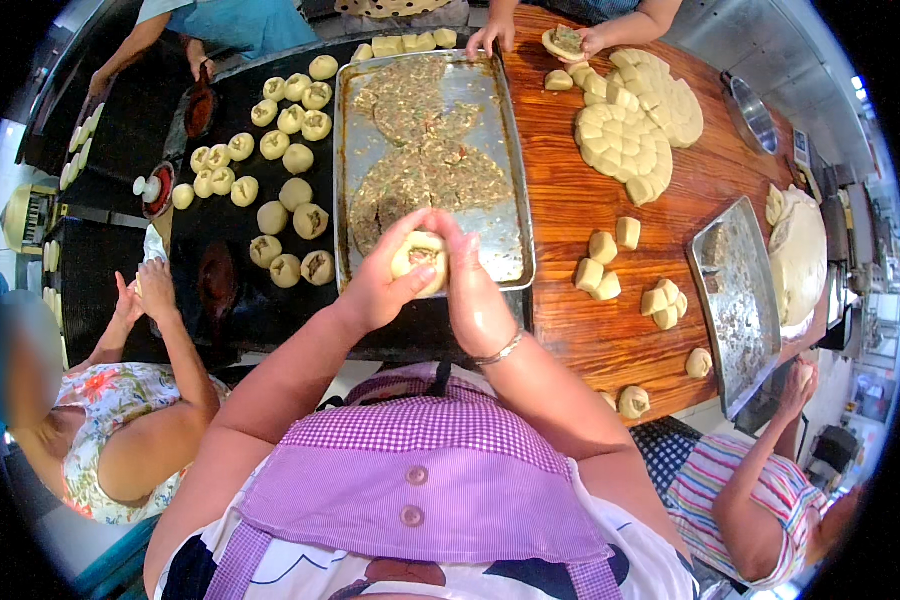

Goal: The person prepares bread rolls by hand by taking pieces of dough, adding a savory filling, and then pinching the dough together to seal it into a ball.

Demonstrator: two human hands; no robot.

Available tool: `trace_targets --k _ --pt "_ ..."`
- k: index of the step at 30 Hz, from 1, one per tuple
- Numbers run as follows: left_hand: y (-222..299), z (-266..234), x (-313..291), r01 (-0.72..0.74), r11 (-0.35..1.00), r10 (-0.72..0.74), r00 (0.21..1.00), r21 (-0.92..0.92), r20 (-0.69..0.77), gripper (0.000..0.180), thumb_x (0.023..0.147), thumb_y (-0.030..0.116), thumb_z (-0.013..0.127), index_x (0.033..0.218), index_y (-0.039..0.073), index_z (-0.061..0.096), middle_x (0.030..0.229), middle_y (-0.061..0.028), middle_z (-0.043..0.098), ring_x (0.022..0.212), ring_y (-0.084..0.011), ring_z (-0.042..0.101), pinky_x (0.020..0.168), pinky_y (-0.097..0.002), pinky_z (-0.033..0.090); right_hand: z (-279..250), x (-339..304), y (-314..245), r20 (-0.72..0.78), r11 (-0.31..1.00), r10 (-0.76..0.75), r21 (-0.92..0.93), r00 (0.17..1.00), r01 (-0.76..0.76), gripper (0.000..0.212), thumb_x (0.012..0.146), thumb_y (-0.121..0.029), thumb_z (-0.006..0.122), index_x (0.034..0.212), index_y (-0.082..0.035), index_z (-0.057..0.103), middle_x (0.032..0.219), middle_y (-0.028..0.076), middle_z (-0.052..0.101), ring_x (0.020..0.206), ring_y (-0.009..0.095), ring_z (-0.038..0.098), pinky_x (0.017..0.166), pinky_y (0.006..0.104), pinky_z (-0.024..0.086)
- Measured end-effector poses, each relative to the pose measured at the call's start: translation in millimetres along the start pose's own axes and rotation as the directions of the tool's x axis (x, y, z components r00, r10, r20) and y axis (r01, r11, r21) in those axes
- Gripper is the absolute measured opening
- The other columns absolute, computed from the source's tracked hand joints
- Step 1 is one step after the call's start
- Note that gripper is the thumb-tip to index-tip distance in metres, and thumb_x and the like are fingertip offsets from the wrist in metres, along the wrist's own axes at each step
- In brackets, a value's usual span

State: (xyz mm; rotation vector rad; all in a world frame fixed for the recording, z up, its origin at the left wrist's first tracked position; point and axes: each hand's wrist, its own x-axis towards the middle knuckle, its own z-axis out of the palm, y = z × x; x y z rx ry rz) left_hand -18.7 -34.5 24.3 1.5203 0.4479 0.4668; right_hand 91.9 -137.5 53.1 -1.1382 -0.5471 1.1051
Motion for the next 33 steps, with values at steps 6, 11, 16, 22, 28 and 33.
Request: trace_targets --k 6,11,16,22,28,33 --pt "17 2 -2 -0.216 0.974 0.206 0.970 0.069 0.128 0.051 0.083 0.015 0.068 0.128 0.000 0.051 0.133 -0.0145 0.053 0.128 -0.0248 0.047 0.110 -0.0396 0.033 -16 4 4 0.137 0.872 0.250 0.399 0.958 -0.285 0.055 0.102 -0.049 0.040 0.134 -0.005 0.045 0.121 0.008 0.058 0.114 0.018 0.057 0.095 0.0323 0.050" --pt "26 2 0 -0.279 0.831 0.185 0.955 0.481 0.234 0.058 0.074 0.028 0.078 0.124 0.006 0.057 0.130 -0.0111 0.056 0.132 -0.0323 0.044 0.113 -0.0504 0.023 -9 -2 0 0.110 0.927 0.232 0.275 0.967 -0.254 0.047 0.100 -0.040 0.052 0.131 -0.005 0.049 0.116 0.010 0.060 0.107 0.019 0.061 0.091 0.0324 0.052" --pt "24 4 -2 -0.300 0.930 0.267 0.949 0.213 0.170 0.053 0.071 0.035 0.079 0.114 0.009 0.063 0.123 -0.0090 0.062 0.132 -0.0345 0.045 0.111 -0.0619 0.015 -6 -7 -2 0.192 0.911 0.253 0.281 0.948 -0.300 0.059 0.099 -0.055 0.043 0.132 -0.006 0.047 0.119 0.011 0.060 0.103 0.020 0.065 0.078 0.0326 0.059" --pt "42 -6 -4 -0.267 0.898 0.198 0.955 0.350 0.220 0.066 0.077 0.044 0.073 0.128 0.008 0.053 0.123 -0.0077 0.061 0.131 -0.0308 0.046 0.114 -0.0581 0.004 -22 -11 -2 0.475 0.651 0.368 0.482 0.799 -0.586 0.067 0.095 -0.062 0.040 0.138 -0.010 0.042 0.121 0.014 0.060 0.100 0.027 0.068 0.070 0.0428 0.063" --pt "47 6 -19 -0.229 0.791 0.210 0.973 0.568 0.100 0.082 0.062 0.046 0.086 0.126 0.007 0.051 0.129 -0.0153 0.055 0.133 -0.0389 0.042 0.110 -0.0637 0.016 -2 -4 -2 0.224 0.870 0.291 0.342 0.930 -0.355 0.041 0.100 -0.034 0.054 0.130 -0.008 0.046 0.116 0.010 0.059 0.100 0.021 0.065 0.079 0.0333 0.058" --pt "38 -2 -12 -0.387 0.810 0.334 0.922 0.441 0.195 0.061 0.070 0.036 0.082 0.117 0.007 0.057 0.122 -0.0117 0.061 0.126 -0.0346 0.049 0.111 -0.0587 0.020 7 -8 0 0.173 0.879 0.224 0.389 0.959 -0.276 0.051 0.100 -0.049 0.047 0.130 -0.008 0.046 0.123 0.009 0.057 0.112 0.022 0.060 0.095 0.0376 0.051"
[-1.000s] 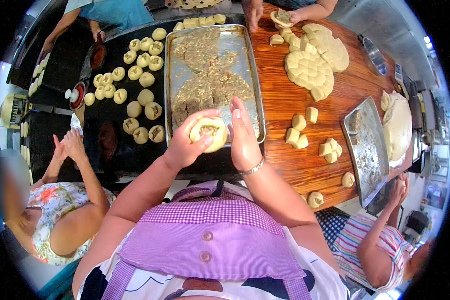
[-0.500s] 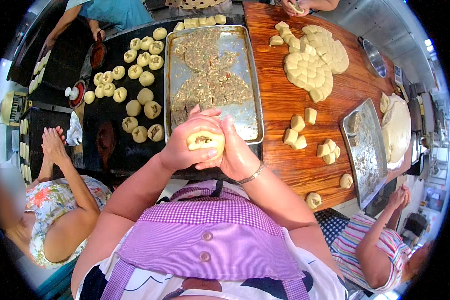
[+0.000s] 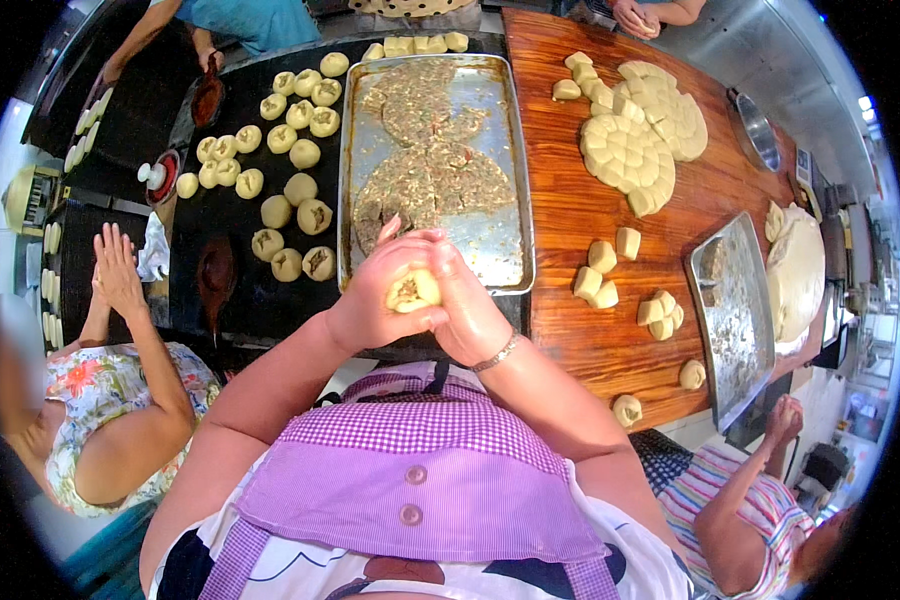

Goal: The person prepares bread rolls by hand by taking pieces of dough, adding a savory filling, and then pinching the dough together to seal it into a ball.

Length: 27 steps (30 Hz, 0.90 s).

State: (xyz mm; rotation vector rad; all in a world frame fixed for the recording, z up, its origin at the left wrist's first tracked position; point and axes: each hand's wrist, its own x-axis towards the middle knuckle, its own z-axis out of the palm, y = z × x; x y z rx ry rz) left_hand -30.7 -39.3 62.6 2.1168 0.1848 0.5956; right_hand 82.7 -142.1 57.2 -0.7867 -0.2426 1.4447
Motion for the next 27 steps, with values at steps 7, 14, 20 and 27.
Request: trace_targets --k 7,14,20,27 --pt "-1 -7 5 0.085 0.995 -0.086 0.996 0.054 0.017 0.063 0.080 0.029 0.073 0.130 0.003 0.047 0.123 -0.0134 0.059 0.125 -0.0345 0.049 0.111 -0.0603 0.019 2 5 -12 0.001 0.939 0.257 0.236 0.966 -0.250 0.066 0.100 -0.061 0.026 0.128 -0.007 0.051 0.123 0.015 0.060 0.113 0.026 0.061 0.096 0.0396 0.052" --pt "18 5 1 0.110 0.982 -0.096 0.991 0.151 -0.095 0.054 0.084 0.026 0.069 0.127 0.000 0.050 0.121 -0.0192 0.058 0.123 -0.0375 0.049 0.108 -0.0575 0.028 7 15 0 -0.175 0.974 0.138 0.202 0.975 -0.102 0.060 0.102 -0.056 0.027 0.124 -0.006 0.050 0.117 0.014 0.062 0.108 0.027 0.063 0.093 0.0372 0.052" --pt "2 3 -9 -0.115 0.985 0.097 0.986 -0.127 -0.136 0.029 0.084 0.015 0.065 0.109 0.000 0.061 0.109 -0.0189 0.063 0.110 -0.0367 0.058 0.102 -0.0505 0.040 0 12 1 0.086 0.948 0.194 0.239 0.977 -0.209 0.073 0.097 -0.066 0.029 0.133 -0.005 0.046 0.130 0.014 0.054 0.123 0.025 0.053 0.103 0.0412 0.044" --pt "8 -14 2 0.080 0.951 -0.047 0.992 0.300 -0.118 0.067 0.083 0.044 0.067 0.130 0.001 0.044 0.122 -0.0175 0.054 0.120 -0.0389 0.046 0.107 -0.0498 0.031 -7 26 -14 -0.002 0.936 0.330 0.132 0.944 -0.327 0.075 0.097 -0.067 0.027 0.126 -0.003 0.054 0.114 0.014 0.064 0.106 0.026 0.064 0.094 0.0400 0.052"
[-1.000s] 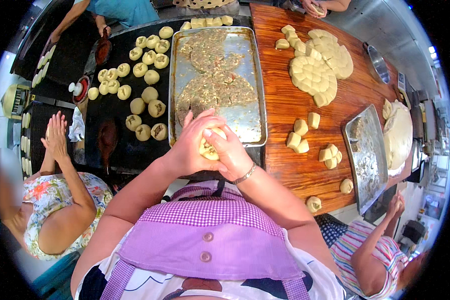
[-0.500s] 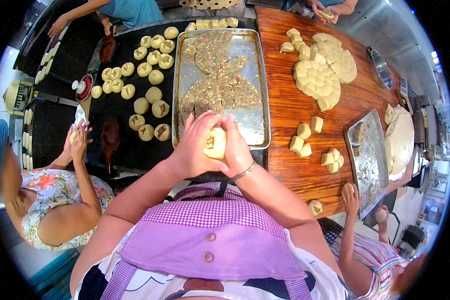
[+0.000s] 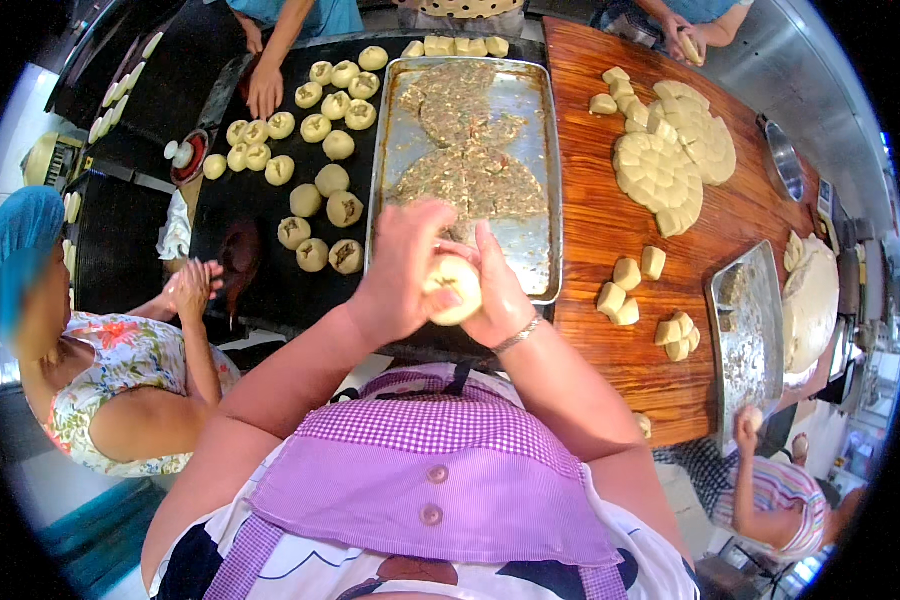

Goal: The person prepares bread rolls by hand by taking pieces of dough, adding a savory filling, and then pinching the dough together to seal it into a ball.

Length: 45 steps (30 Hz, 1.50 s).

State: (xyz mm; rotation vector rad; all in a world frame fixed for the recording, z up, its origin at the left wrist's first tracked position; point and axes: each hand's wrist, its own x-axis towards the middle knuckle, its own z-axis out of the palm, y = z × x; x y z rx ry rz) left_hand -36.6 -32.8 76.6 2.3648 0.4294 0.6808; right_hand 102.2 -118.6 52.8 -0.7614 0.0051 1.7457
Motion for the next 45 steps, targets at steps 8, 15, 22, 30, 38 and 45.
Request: trace_targets --k 8,15,22,30,38,45 --pt "-7 30 -23 0.010 0.959 -0.070 0.977 -0.283 -0.203 0.034 0.089 0.022 0.065 0.114 -0.001 0.060 0.121 -0.0196 0.059 0.113 -0.0333 0.058 0.096 -0.0414 0.046 23 4 35 -0.015 0.903 -0.420 -0.110 0.908 0.416 0.065 0.103 -0.053 0.026 0.147 -0.005 0.027 0.138 0.016 0.046 0.124 0.025 0.049 0.106 0.0365 0.042" --pt "-7 -2 -17 -0.257 0.940 0.265 0.964 -0.224 0.008 0.025 0.085 0.019 0.065 0.104 0.002 0.064 0.112 -0.0158 0.063 0.112 -0.0304 0.057 0.100 -0.0447 0.041 5 6 8 0.136 0.998 0.053 0.014 0.989 -0.056 0.076 0.097 -0.066 0.028 0.136 -0.003 0.044 0.130 0.017 0.057 0.116 0.028 0.058 0.100 0.0410 0.048" --pt "-9 19 -33 0.095 0.974 -0.141 0.964 -0.204 -0.226 0.064 0.080 0.028 0.072 0.132 -0.001 0.046 0.134 -0.0206 0.049 0.124 -0.0372 0.047 0.106 -0.0470 0.035 0 26 46 0.141 0.608 -0.509 -0.639 0.849 0.470 0.061 0.105 -0.047 0.023 0.142 0.000 0.036 0.130 0.018 0.053 0.119 0.027 0.055 0.101 0.0377 0.044" --pt "-23 6 -45 -0.190 0.941 0.087 0.936 -0.280 -0.341 0.019 0.083 0.008 0.061 0.102 0.002 0.064 0.105 -0.0133 0.065 0.099 -0.0313 0.063 0.094 -0.0436 0.045 10 24 42 0.120 0.992 -0.113 -0.043 0.986 0.119 0.073 0.100 -0.062 0.024 0.143 -0.004 0.038 0.135 0.015 0.052 0.125 0.025 0.051 0.107 0.0380 0.041" --pt "-26 7 -53 0.088 0.991 -0.113 0.954 -0.104 -0.278 0.046 0.093 0.030 0.058 0.127 0.000 0.051 0.128 -0.0194 0.055 0.121 -0.0356 0.051 0.104 -0.0468 0.038 1 53 55 -0.125 0.981 -0.166 -0.121 0.978 0.151 0.060 0.104 -0.052 0.026 0.127 -0.004 0.053 0.119 0.011 0.061 0.110 0.022 0.060 0.097 0.0371 0.049" --pt "-88 20 -58 0.244 0.673 -0.567 0.776 -0.698 -0.276 0.036 0.103 0.025 0.041 0.100 -0.002 0.064 0.106 -0.0153 0.067 0.098 -0.0282 0.065 0.090 -0.0385 0.050 16 78 65 0.117 0.953 -0.193 -0.213 0.974 0.214 0.071 0.102 -0.058 0.025 0.148 -0.004 0.029 0.139 0.012 0.045 0.128 0.021 0.047 0.107 0.0363 0.039"
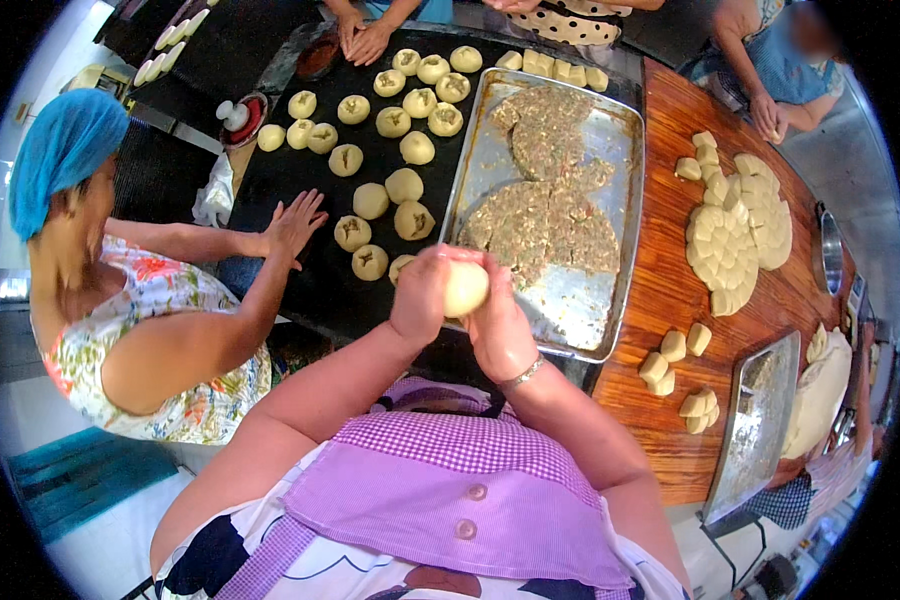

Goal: The person prepares bread rolls by hand by taking pieces of dough, adding a savory filling, and then pinching the dough together to seal it into a ball.

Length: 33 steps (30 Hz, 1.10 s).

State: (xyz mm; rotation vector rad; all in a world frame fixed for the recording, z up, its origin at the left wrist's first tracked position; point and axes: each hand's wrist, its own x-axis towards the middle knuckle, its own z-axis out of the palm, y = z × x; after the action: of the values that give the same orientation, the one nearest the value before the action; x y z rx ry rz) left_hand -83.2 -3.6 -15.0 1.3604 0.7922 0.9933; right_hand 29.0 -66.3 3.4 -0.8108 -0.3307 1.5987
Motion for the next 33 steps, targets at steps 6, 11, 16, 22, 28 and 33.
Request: trace_targets --k 6,11,16,22,28,33 --pt "-31 -74 114 0.087 0.996 -0.068 0.809 0.005 -0.583 0.037 0.101 0.032 0.043 0.095 0.006 0.069 0.097 -0.0096 0.067 0.087 -0.0194 0.063 0.080 -0.0342 0.050 -85 -17 -11 -0.309 0.835 -0.135 -0.546 0.942 -0.060 0.082 0.098 -0.064 0.029 0.155 -0.007 0.013 0.158 0.019 0.022 0.145 0.035 0.024 0.115 0.0506 0.023" --pt "-105 -197 215 0.452 0.577 -0.093 0.864 0.680 -0.495 0.054 0.097 0.043 0.048 0.127 -0.001 0.054 0.130 -0.0207 0.056 0.122 -0.0350 0.052 0.103 -0.0434 0.041 -142 -73 -41 -0.554 0.697 -0.409 -0.703 0.725 -0.143 0.062 0.100 -0.048 0.042 0.139 0.000 0.046 0.141 0.019 0.048 0.133 0.027 0.044 0.108 0.0398 0.036" --pt "-125 -169 212 0.319 0.711 -0.088 0.925 0.627 -0.371 0.055 0.091 0.029 0.065 0.134 -0.004 0.050 0.144 -0.0221 0.043 0.135 -0.0364 0.038 0.113 -0.0412 0.029 -253 -149 -37 -0.753 0.668 -0.617 -0.655 0.231 -0.352 0.048 0.087 -0.021 0.069 0.127 0.003 0.054 0.126 0.020 0.054 0.120 0.032 0.052 0.104 0.0377 0.041" --pt "-105 -61 82 -0.107 0.567 0.029 0.994 0.817 0.110 0.041 0.082 0.008 0.066 0.122 0.005 0.058 0.140 -0.0172 0.044 0.132 -0.0353 0.040 0.112 -0.0430 0.031 -315 -163 -40 -0.487 0.187 -0.811 -0.741 0.325 -0.645 0.098 0.063 -0.015 0.085 0.143 0.001 0.032 0.140 0.022 0.045 0.131 0.040 0.040 0.113 0.0411 0.033" --pt "-56 -1 -8 -0.255 0.685 -0.079 0.905 0.683 0.417 0.032 0.080 0.004 0.063 0.112 0.005 0.061 0.131 -0.0161 0.053 0.126 -0.0349 0.047 0.109 -0.0433 0.037 -354 -148 -90 -0.574 -0.158 -0.471 -0.692 0.670 -0.704 0.058 0.065 -0.034 0.082 0.111 -0.003 0.064 0.107 0.020 0.068 0.101 0.035 0.066 0.088 0.0436 0.053" --pt "-54 33 -32 -0.155 0.821 -0.131 0.885 0.549 0.446 0.029 0.084 0.004 0.062 0.113 0.007 0.062 0.130 -0.0147 0.053 0.125 -0.0341 0.049 0.107 -0.0415 0.039 -385 -195 -66 -0.484 0.040 -0.627 -0.803 0.610 -0.595 0.050 0.065 -0.021 0.084 0.104 0.004 0.066 0.098 0.023 0.069 0.089 0.035 0.068 0.079 0.0410 0.055"
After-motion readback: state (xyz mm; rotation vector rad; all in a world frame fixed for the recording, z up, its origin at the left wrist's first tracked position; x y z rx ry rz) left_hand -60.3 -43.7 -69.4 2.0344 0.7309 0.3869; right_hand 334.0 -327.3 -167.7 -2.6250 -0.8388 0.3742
